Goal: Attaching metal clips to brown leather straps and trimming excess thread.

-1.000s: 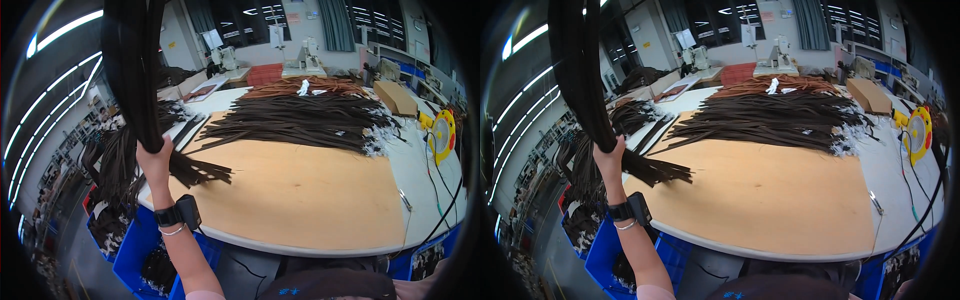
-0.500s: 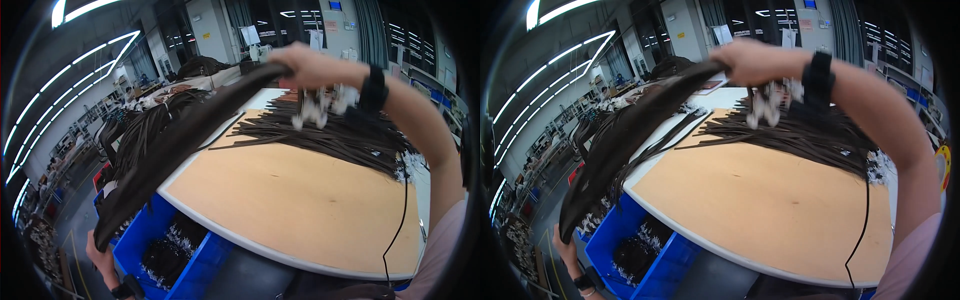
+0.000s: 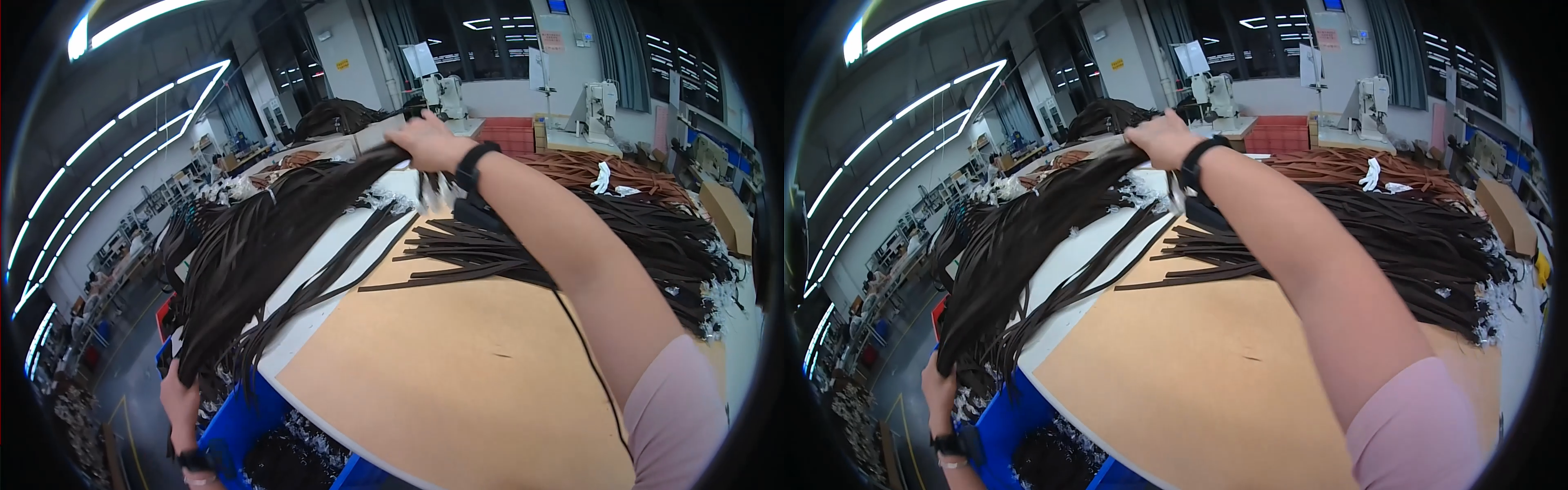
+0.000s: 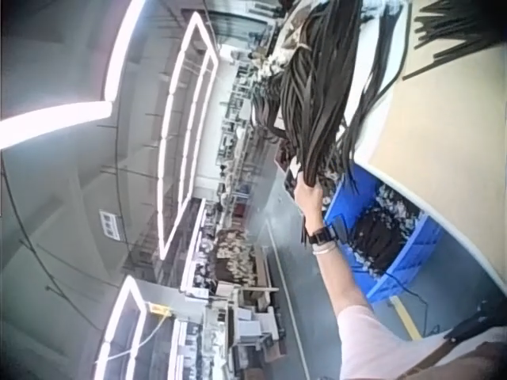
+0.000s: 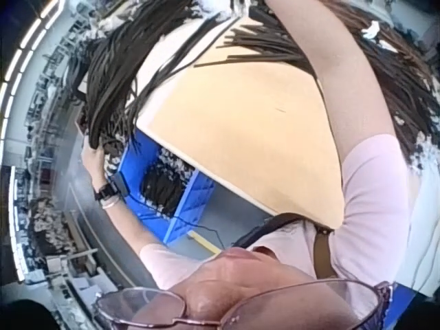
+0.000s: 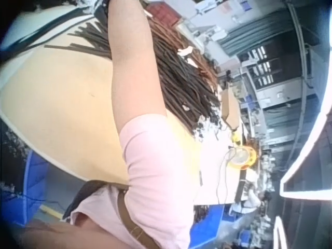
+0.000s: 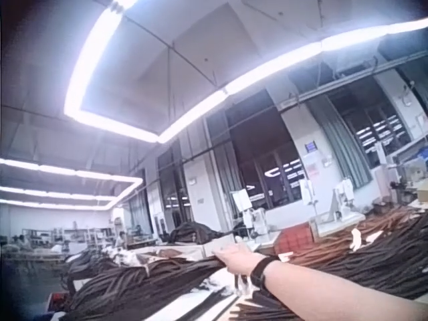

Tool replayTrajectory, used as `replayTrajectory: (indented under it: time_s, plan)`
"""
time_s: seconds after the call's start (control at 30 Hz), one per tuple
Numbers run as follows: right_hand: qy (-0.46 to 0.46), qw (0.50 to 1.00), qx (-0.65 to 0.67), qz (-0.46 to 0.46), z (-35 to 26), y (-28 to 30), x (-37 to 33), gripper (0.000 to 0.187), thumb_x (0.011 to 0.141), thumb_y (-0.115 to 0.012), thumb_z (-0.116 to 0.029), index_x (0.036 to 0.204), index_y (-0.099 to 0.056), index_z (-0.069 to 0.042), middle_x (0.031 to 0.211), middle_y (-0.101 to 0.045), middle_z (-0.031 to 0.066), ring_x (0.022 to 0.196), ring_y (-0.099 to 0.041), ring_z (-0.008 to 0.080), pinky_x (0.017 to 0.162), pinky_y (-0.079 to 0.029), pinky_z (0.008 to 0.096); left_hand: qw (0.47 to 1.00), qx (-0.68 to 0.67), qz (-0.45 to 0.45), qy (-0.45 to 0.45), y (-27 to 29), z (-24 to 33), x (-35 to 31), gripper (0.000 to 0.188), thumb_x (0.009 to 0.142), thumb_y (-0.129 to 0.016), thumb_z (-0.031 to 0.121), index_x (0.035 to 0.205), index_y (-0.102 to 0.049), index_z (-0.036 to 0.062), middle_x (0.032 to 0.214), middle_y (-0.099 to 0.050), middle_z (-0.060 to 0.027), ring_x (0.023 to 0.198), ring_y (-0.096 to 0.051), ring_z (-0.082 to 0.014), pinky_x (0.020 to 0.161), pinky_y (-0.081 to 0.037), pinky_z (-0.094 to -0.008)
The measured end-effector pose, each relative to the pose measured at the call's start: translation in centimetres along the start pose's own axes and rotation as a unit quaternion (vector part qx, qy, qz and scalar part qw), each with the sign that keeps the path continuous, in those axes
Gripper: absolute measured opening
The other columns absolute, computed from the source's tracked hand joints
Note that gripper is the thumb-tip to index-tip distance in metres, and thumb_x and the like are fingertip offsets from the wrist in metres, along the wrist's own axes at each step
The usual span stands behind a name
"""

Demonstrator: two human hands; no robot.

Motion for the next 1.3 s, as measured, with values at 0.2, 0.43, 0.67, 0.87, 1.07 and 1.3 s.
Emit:
replayTrajectory:
  time_s: [0.2, 0.43, 0.67, 0.87, 1.07, 1.3]
  plan:
    - [0.168, 0.979, 0.052, 0.104, -4.0, -3.1, -3.9, 0.083, 0.081, -0.073, -0.014, 0.152, -0.03, -0.014, 0.131, -0.057, 0.0107, 0.126, -0.053, 0.0269, 0.113, -0.031, 0.0508, 0.99, 0.138, -0.011, -0.036, -17.3, 1.9, 9.2, 0.039, 0.079, -0.065, 0.007, 0.118, -0.06, 0.008, 0.093, -0.069, -0.0195, 0.09, -0.067, -0.0404, 0.075, -0.053, -0.0512]
    - [-0.043, 0.989, 0.019, -0.141, 5.1, -2.9, -27.4, 0.081, 0.084, -0.072, -0.015, 0.152, -0.029, -0.013, 0.123, -0.062, 0.012, 0.12, -0.058, 0.027, 0.113, -0.032, 0.0497, 0.982, 0.172, 0.003, -0.073, -27.5, -0.9, 7.8, 0.049, 0.076, -0.064, 0.0, 0.124, -0.057, 0.0084, 0.097, -0.062, -0.0121, 0.092, -0.063, -0.034, 0.078, -0.049, -0.0459]
    - [-0.193, 0.96, 0.09, -0.181, 5.1, -0.8, -46.8, 0.064, 0.082, -0.072, -0.018, 0.14, -0.044, -0.009, 0.101, -0.07, 0.0095, 0.098, -0.065, 0.0313, 0.103, -0.04, 0.0461, 0.977, 0.124, -0.171, -0.026, -28.7, -2.9, 7.5, 0.092, 0.062, -0.074, 0.012, 0.146, -0.038, 0.013, 0.131, -0.049, -0.0181, 0.125, -0.046, -0.0386, 0.105, -0.037, -0.0505]
    - [-0.201, 0.941, 0.144, -0.232, 0.3, 2.0, -57.1, 0.044, 0.086, -0.066, -0.022, 0.126, -0.058, -0.005, 0.119, -0.062, 0.0115, 0.109, -0.06, 0.0303, 0.101, -0.043, 0.0424, 0.97, 0.093, -0.157, -0.159, -25.3, 3.1, 4.7, 0.11, 0.052, -0.086, 0.016, 0.15, -0.034, 0.0153, 0.143, -0.041, -0.0177, 0.135, -0.037, -0.0388, 0.114, -0.026, -0.052]
    - [-0.264, 0.924, 0.128, -0.246, 0.1, 6.3, -65.7, 0.047, 0.088, -0.066, -0.025, 0.13, -0.057, -0.006, 0.124, -0.061, 0.0104, 0.113, -0.058, 0.0316, 0.102, -0.043, 0.0429, 0.832, -0.206, -0.279, -0.433, -21.0, 29.6, -5.2, 0.076, 0.069, -0.085, 0.018, 0.136, -0.05, 0.0072, 0.146, -0.04, -0.0223, 0.133, -0.04, -0.042, 0.108, -0.037, -0.048]
    - [-0.367, 0.917, -0.023, -0.151, 0.9, 13.1, -77.8, 0.045, 0.079, -0.072, -0.018, 0.12, -0.06, -0.004, 0.12, -0.061, 0.0124, 0.113, -0.057, 0.0302, 0.098, -0.044, 0.042, 0.687, -0.225, -0.285, -0.629, -16.2, 54.1, -17.9, 0.091, 0.072, -0.085, 0.037, 0.147, -0.041, 0.01, 0.152, -0.036, -0.0199, 0.137, -0.039, -0.039, 0.11, -0.037, -0.0467]
Point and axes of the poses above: each hand's wrist, its own x-axis towards the middle knuckle, its own y-axis out of the back of the hand, z = x × y, the point moved 2 cm from there along x, towards the middle knuckle
